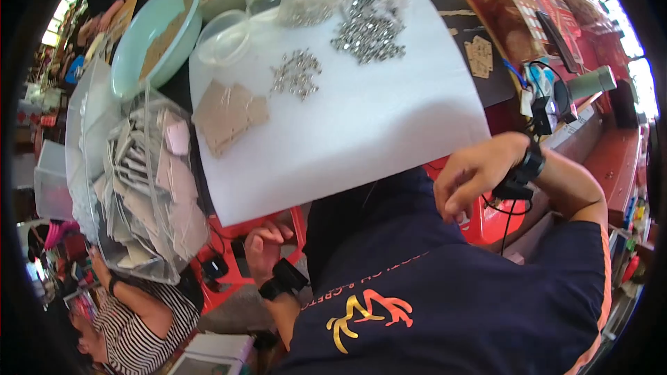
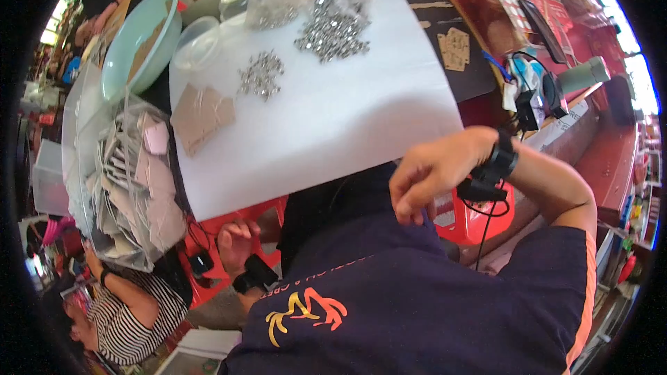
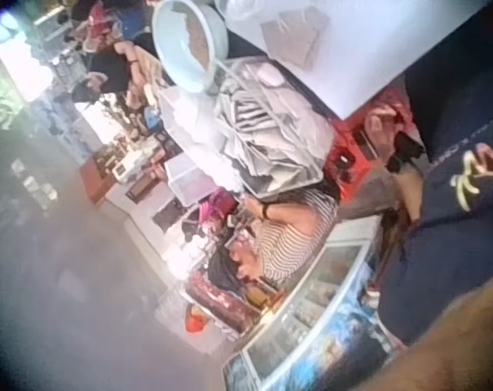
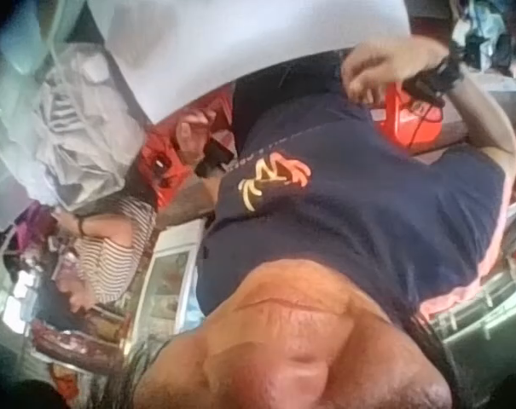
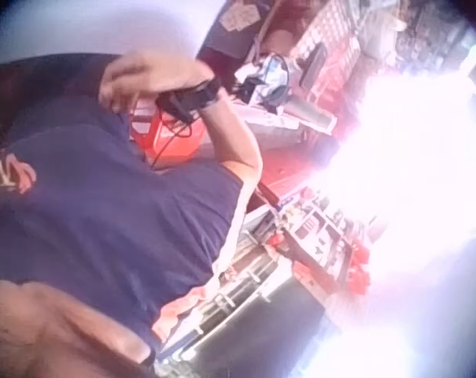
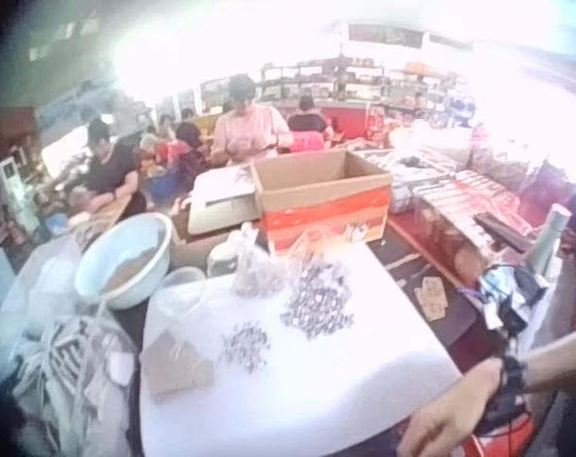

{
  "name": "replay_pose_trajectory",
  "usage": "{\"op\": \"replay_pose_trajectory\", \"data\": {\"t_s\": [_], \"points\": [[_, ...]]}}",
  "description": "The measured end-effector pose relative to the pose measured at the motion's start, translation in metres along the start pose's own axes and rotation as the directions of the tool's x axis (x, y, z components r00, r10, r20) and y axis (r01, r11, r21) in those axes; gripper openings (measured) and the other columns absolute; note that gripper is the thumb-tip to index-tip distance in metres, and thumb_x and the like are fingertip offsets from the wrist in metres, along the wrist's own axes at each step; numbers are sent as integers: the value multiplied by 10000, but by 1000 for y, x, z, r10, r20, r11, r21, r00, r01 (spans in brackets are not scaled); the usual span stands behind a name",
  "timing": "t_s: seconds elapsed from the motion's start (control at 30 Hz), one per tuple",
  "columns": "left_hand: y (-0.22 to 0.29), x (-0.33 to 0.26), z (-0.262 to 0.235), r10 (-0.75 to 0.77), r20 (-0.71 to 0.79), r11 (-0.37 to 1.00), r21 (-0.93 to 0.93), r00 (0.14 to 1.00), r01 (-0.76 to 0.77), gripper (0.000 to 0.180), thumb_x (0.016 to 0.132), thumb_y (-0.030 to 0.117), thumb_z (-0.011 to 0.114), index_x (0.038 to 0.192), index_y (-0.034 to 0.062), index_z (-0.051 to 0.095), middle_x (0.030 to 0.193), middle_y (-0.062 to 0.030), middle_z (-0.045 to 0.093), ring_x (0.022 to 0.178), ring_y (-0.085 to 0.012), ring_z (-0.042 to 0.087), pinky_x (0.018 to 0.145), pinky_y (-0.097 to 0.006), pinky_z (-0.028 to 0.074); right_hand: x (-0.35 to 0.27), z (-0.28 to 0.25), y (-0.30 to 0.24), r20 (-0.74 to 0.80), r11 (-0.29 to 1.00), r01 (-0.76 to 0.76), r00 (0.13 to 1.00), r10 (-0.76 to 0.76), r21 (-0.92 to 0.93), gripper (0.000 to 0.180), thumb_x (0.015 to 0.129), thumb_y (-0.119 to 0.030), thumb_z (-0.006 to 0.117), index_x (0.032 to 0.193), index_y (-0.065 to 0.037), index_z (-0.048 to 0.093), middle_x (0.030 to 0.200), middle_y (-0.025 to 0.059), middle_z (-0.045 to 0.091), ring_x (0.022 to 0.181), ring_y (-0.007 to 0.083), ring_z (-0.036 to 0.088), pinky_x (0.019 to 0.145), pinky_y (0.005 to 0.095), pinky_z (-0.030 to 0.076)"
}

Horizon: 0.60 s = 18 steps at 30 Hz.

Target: Manually inserting metal studs into pre-punched holes in leather shoe labels.

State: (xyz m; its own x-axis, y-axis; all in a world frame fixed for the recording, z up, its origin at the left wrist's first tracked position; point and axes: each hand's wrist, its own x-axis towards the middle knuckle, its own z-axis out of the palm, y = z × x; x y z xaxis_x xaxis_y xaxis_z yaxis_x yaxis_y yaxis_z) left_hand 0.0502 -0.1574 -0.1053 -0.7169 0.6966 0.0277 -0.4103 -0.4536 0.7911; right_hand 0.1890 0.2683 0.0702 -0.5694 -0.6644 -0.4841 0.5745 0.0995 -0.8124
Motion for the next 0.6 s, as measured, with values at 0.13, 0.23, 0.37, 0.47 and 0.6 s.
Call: {"op": "replay_pose_trajectory", "data": {"t_s": [0.13, 0.23, 0.37, 0.47, 0.6], "points": [[-82, -35, -75, -249, -379, 808, -589, 891, -25, 246, 985, 263, 545, 966, 30, 619, 993, -110, 642, 1035, -244, 590, 919, -414, 476, 26, 12, 68, -74, 933, -234, 972, 222, -274, 296, 957, -270, 573, 992, 5, 679, 904, 104, 708, 840, 188, 689, 736, 315, 549], [-140, -76, -114, -449, -409, 811, -559, 794, 171, 242, 975, 267, 567, 1044, 42, 624, 1038, -93, 650, 1061, -212, 590, 943, -389, 471, 44, 12, 67, -159, 821, -233, 972, 175, -521, 259, 904, -207, 551, 959, 11, 681, 863, 133, 710, 822, 224, 691, 750, 332, 540], [-173, -101, -107, -670, -540, 732, -366, 509, 575, 286, 946, 284, 602, 1133, 69, 632, 1092, -82, 652, 1066, -197, 587, 953, -346, 462, 51, 9, 73, -213, 845, -326, 943, 257, -423, 258, 911, -159, 498, 962, 18, 678, 853, 139, 711, 805, 216, 700, 707, 327, 554], [-144, -67, -77, -774, -451, 626, -437, 445, 646, 303, 934, 297, 609, 1121, 62, 648, 1107, -78, 661, 1032, -171, 610, 913, -301, 480, 40, 0, 104, -213, 828, -429, 902, 375, -360, 254, 898, -145, 496, 941, 35, 670, 852, 153, 708, 762, 215, 702, 668, 319, 566], [-121, -61, -67, -791, -438, 473, 5, 428, 881, 296, 932, 284, 606, 1112, 55, 657, 1083, -66, 675, 958, -143, 637, 849, -272, 504, 34, -2, 154, -255, 737, -638, 768, 587, -225, 256, 844, -162, 549, 905, 63, 656, 861, 181, 703, 719, 246, 707, 646, 317, 584]]}}
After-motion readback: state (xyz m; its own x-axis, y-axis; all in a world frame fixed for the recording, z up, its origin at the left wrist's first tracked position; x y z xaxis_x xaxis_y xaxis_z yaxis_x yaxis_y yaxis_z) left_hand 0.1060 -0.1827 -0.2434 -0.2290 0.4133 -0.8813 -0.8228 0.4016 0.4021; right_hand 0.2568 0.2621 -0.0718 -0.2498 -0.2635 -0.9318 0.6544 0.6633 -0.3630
